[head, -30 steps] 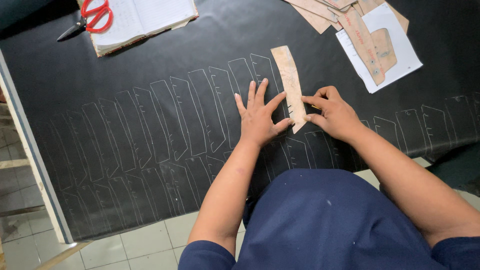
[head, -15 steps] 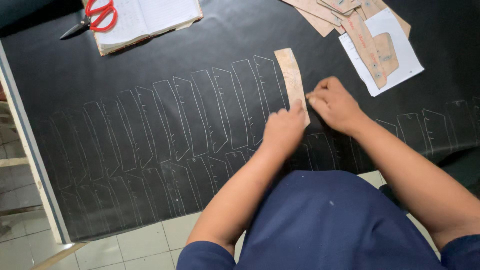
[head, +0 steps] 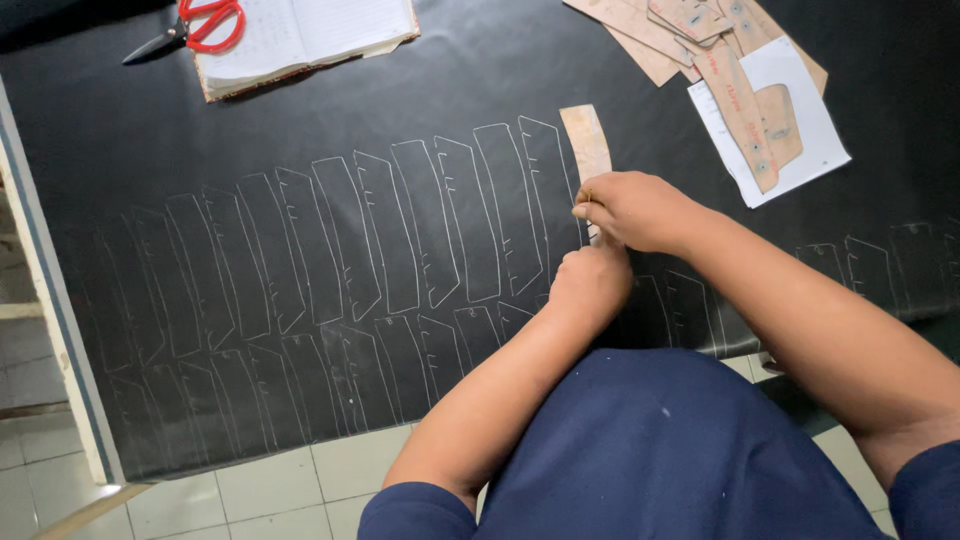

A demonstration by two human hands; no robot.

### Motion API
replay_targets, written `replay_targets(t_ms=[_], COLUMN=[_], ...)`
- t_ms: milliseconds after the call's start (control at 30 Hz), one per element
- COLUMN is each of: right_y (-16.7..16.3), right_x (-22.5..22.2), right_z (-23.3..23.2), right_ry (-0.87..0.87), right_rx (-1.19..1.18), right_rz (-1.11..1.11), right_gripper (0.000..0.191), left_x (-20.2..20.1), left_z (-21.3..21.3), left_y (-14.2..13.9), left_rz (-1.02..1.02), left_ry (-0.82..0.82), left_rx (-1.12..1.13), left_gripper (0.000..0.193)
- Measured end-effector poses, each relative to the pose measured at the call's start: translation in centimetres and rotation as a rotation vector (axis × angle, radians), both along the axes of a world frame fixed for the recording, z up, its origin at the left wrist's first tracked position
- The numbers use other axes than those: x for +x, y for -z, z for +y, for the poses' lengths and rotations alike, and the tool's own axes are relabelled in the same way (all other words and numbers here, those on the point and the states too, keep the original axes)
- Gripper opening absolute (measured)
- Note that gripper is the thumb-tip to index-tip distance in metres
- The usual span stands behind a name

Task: The person uses a wooden pattern piece and a pencil to mark multiple rectangular sections on a large black fabric sheet. They repeatedly position the pattern, trace its edges, and shift it to adjacent areas to create a series of aligned outlines.

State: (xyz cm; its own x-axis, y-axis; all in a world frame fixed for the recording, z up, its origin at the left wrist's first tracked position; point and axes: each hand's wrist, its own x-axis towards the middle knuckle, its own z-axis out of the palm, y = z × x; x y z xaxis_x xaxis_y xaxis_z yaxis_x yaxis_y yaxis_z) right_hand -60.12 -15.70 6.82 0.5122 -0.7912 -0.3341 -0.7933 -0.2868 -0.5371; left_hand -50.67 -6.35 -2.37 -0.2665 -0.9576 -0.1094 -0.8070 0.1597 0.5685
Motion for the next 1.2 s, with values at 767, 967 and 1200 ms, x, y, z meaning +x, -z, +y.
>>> replay_targets(t_ms=[767, 967, 1200], right_y=[4.1, 3.4, 3.3], right_x=[1.5, 0.0, -1.9], right_z=[-10.3, -10.2, -9.3], right_ry=[0.025, 0.078, 0.14], right_rx=[-0.487, -0.474, -0.455], right_rz=[-0.216, -0.115, -0.134], right_gripper=[0.018, 0.018, 0.019], left_x=[1.3, 1.5, 1.8], left_z=[-0.1, -0.2, -0.7], left_y=[-2.5, -2.6, -2.9], left_rz=[-0.314, -0.28, -0.29], left_ry=[0.089, 0.088, 0.071], left_rx=[-0.524, -0.506, -0.503], left_gripper=[0.035, 0.031, 0.03])
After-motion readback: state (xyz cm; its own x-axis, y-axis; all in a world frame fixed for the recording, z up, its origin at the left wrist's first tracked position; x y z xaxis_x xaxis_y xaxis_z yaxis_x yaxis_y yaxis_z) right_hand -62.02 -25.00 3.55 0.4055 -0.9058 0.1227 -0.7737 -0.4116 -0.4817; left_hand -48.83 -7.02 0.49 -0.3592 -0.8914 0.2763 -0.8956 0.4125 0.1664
